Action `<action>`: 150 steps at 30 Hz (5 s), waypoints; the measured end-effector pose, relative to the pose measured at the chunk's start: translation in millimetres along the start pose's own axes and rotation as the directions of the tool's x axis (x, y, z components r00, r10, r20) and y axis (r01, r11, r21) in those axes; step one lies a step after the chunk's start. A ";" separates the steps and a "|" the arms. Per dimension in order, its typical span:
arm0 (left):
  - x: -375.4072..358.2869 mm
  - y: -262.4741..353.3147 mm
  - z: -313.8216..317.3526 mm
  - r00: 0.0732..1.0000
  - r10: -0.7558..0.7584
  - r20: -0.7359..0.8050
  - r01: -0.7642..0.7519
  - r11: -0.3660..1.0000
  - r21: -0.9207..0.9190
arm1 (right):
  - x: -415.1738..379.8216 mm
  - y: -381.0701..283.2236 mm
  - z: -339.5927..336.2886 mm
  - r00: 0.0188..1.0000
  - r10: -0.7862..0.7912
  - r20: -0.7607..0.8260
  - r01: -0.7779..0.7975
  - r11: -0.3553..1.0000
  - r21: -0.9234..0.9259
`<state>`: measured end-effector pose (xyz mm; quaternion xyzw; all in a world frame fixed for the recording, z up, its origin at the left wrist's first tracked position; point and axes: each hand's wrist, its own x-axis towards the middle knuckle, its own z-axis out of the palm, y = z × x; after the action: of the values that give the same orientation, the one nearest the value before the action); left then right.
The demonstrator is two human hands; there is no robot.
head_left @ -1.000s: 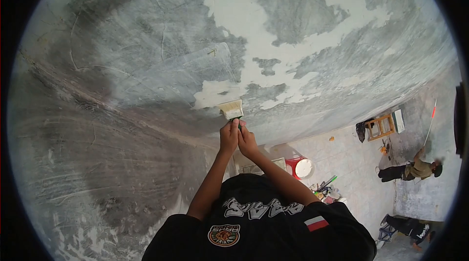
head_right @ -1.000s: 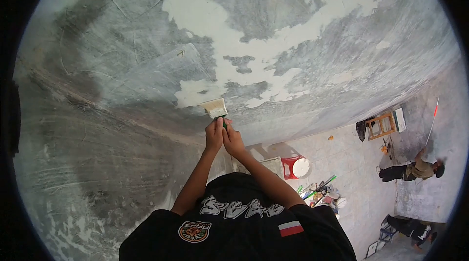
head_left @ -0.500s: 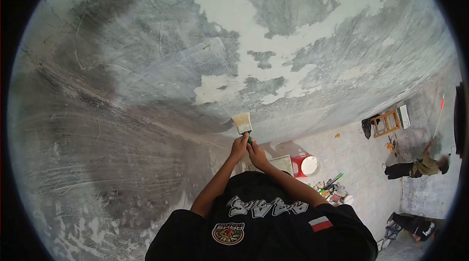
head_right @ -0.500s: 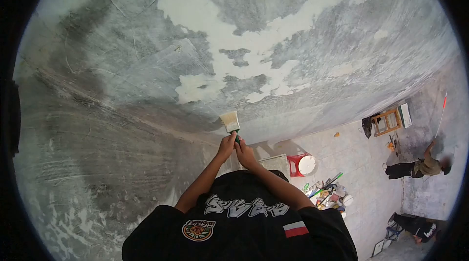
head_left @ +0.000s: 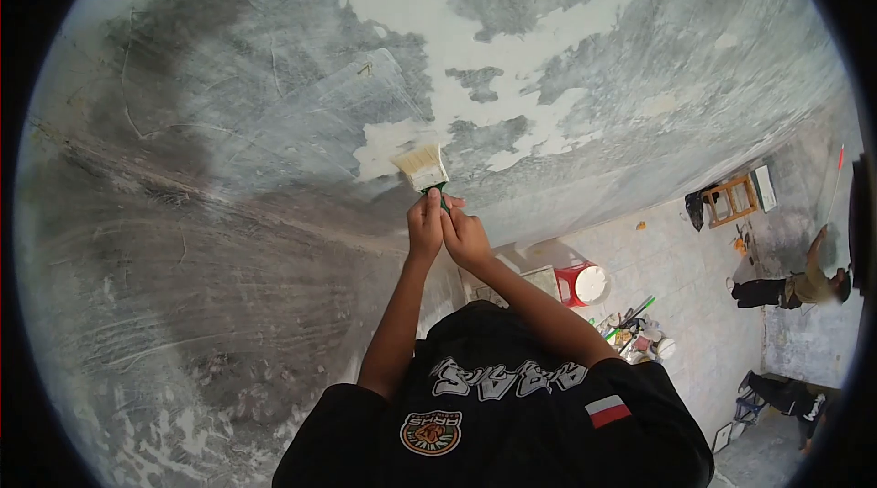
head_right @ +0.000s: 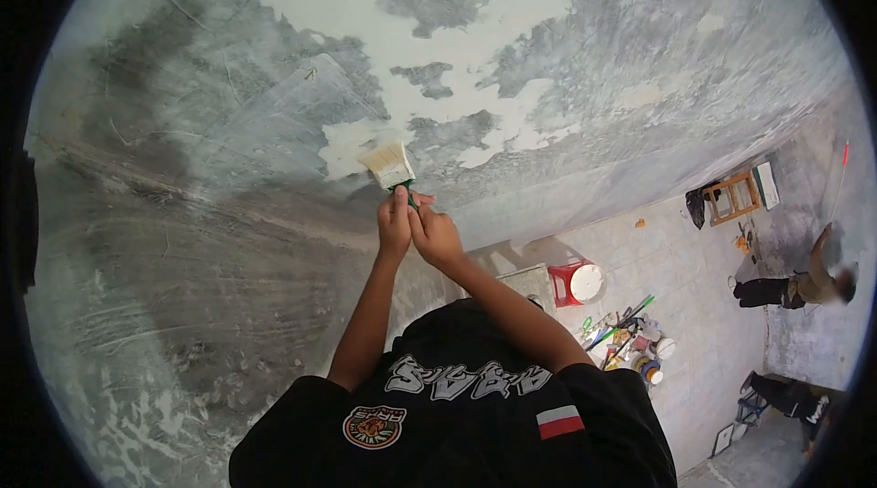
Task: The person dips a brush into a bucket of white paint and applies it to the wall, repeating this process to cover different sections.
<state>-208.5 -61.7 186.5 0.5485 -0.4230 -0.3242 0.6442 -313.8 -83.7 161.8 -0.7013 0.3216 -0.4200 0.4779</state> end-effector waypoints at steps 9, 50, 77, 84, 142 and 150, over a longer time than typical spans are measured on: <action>-50.8 -169.2 -7.5 0.804 -0.594 -0.005 0.582 0.785 0.214 | -65.0 121.9 4.9 0.910 0.407 0.072 -0.381 0.894 -0.237; -71.3 -21.4 32.8 0.968 -0.220 0.119 0.180 0.942 0.282 | -72.9 25.8 -46.1 0.989 0.145 -0.009 -0.145 0.983 -0.110; -48.7 -176.9 12.9 0.466 -0.882 -0.070 0.858 0.432 0.276 | -77.1 158.7 -1.0 0.732 0.677 0.071 -0.640 0.720 -0.270; -78.1 -27.7 11.9 0.805 -0.593 -0.019 0.591 0.798 0.115 | -77.6 23.3 -36.8 0.954 0.218 0.205 -0.178 0.964 -0.198; -56.1 -311.9 28.9 0.387 -0.917 -0.100 0.892 0.345 0.291 | -107.6 279.6 -2.9 0.728 0.684 0.035 -0.656 0.711 -0.251; -96.9 -163.0 20.9 0.762 -0.648 0.007 0.623 0.736 0.263 | -114.7 138.4 -37.2 0.854 0.520 0.021 -0.496 0.826 -0.269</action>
<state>-261.7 -15.9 9.1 0.7185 -0.2780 -0.4963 0.4002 -404.5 -47.4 6.4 -0.6642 0.5250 -0.1998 0.4932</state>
